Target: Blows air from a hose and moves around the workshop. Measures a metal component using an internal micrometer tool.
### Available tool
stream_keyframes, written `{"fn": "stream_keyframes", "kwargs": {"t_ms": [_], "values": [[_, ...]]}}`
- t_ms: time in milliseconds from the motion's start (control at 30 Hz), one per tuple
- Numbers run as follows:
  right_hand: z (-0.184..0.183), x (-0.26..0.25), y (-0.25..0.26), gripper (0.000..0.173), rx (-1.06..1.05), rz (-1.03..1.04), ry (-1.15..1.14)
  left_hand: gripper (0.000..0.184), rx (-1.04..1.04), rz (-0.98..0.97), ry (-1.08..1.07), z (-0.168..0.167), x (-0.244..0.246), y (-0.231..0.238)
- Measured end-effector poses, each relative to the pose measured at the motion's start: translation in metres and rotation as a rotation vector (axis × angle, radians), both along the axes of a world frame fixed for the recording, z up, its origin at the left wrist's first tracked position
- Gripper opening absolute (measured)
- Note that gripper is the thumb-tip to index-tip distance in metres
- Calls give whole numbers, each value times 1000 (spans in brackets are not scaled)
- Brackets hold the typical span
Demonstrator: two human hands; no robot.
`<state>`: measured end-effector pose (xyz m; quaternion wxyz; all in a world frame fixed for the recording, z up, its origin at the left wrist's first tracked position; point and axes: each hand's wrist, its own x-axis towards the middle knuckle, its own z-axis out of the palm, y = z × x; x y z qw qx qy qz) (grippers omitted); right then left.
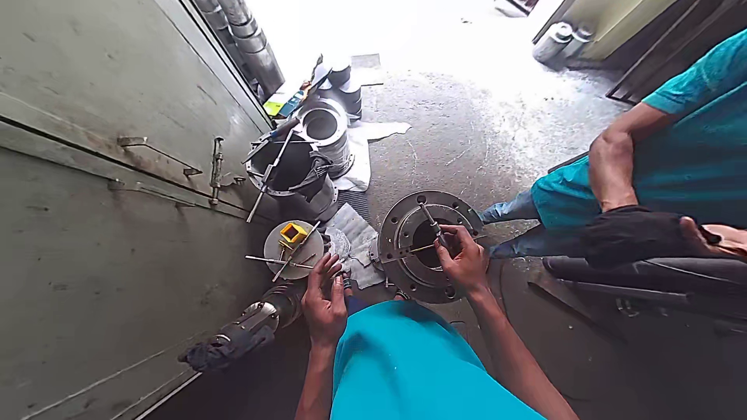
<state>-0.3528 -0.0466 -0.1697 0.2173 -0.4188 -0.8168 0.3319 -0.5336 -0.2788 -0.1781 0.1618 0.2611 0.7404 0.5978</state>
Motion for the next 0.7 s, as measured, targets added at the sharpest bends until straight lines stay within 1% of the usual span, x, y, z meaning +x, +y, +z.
{"fn": "stream_keyframes", "kwargs": {"t_ms": [133, 300, 533, 633, 700], "values": [[-10, -5, 3, 36, 53, 112, -9, 49, -19, 32, 3, -12, 16, -2], [-18, -15, 0, 39, 142, 191, -3, 48, -31, 37, 2, -19, 13, 2], [-12, -16, 2, 38, 208, 231, -45, 42, -85, -81, 74, -31, -10, 16], [-11, -17, -2, 40, 259, 316, -67, 42, -130, -163, 110, -32, -18, 26], [-10, -19, -6, 40, 303, 396, -105, 42, -122, -235, 156, -35, -19, 39]]}}
